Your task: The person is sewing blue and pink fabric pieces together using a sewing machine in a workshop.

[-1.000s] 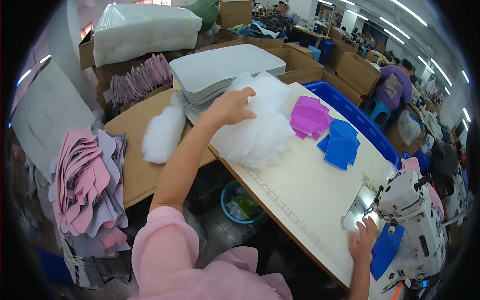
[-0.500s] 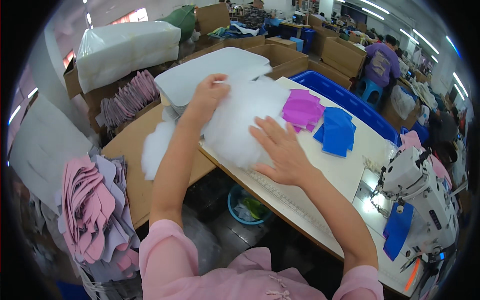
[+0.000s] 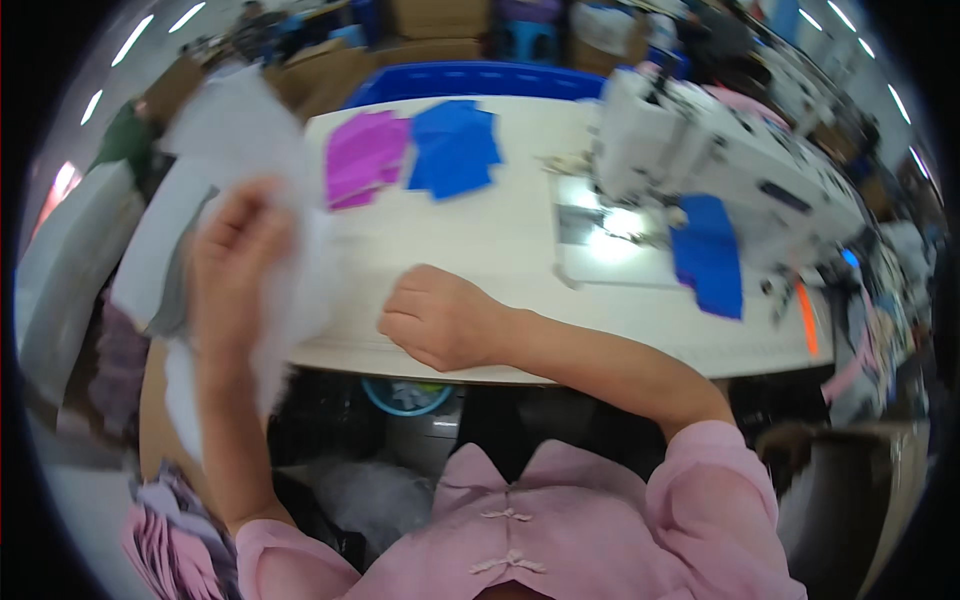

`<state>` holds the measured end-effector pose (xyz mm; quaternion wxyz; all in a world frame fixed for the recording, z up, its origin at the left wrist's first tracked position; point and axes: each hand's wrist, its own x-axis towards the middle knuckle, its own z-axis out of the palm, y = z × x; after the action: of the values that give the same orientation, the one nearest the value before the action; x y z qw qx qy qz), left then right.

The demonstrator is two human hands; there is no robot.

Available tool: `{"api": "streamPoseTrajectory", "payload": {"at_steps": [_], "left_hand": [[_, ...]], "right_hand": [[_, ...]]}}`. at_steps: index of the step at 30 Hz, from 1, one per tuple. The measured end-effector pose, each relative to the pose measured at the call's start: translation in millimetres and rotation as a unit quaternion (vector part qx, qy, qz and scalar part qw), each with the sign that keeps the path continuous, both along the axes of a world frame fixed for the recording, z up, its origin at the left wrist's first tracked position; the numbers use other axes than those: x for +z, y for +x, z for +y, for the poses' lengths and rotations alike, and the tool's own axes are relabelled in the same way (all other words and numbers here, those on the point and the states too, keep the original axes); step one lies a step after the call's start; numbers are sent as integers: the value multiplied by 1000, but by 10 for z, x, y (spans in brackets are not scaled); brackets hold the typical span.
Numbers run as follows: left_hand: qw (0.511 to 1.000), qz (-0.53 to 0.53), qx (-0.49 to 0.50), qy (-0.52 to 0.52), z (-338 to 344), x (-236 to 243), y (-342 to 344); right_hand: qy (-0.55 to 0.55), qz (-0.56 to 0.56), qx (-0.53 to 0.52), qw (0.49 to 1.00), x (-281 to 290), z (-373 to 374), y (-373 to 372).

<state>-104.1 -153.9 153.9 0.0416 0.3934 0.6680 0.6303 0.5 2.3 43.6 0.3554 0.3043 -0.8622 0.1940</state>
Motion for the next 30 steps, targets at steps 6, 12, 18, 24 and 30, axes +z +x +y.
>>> {"api": "streamPoseTrajectory", "payload": {"at_steps": [6,12,18,24,30], "left_hand": [[961,143,-135,-192,941,-1338,650],[887,347,-190,-236,1188,-1335,826],[851,386,-186,-303,1178,-1401,660],[793,340,-188,-469,1288,-1116,892],[812,497,-134,-276,1302,-1486,783]], "right_hand": [[-72,-127,-244,959,-180,999,1502],[0,-282,-501,818,1,2185,2312],[-42,-389,-489,780,32,2682,2346],[36,-300,-512,804,-124,2605,2304],[-75,-283,-514,806,-81,2599,2365]]}}
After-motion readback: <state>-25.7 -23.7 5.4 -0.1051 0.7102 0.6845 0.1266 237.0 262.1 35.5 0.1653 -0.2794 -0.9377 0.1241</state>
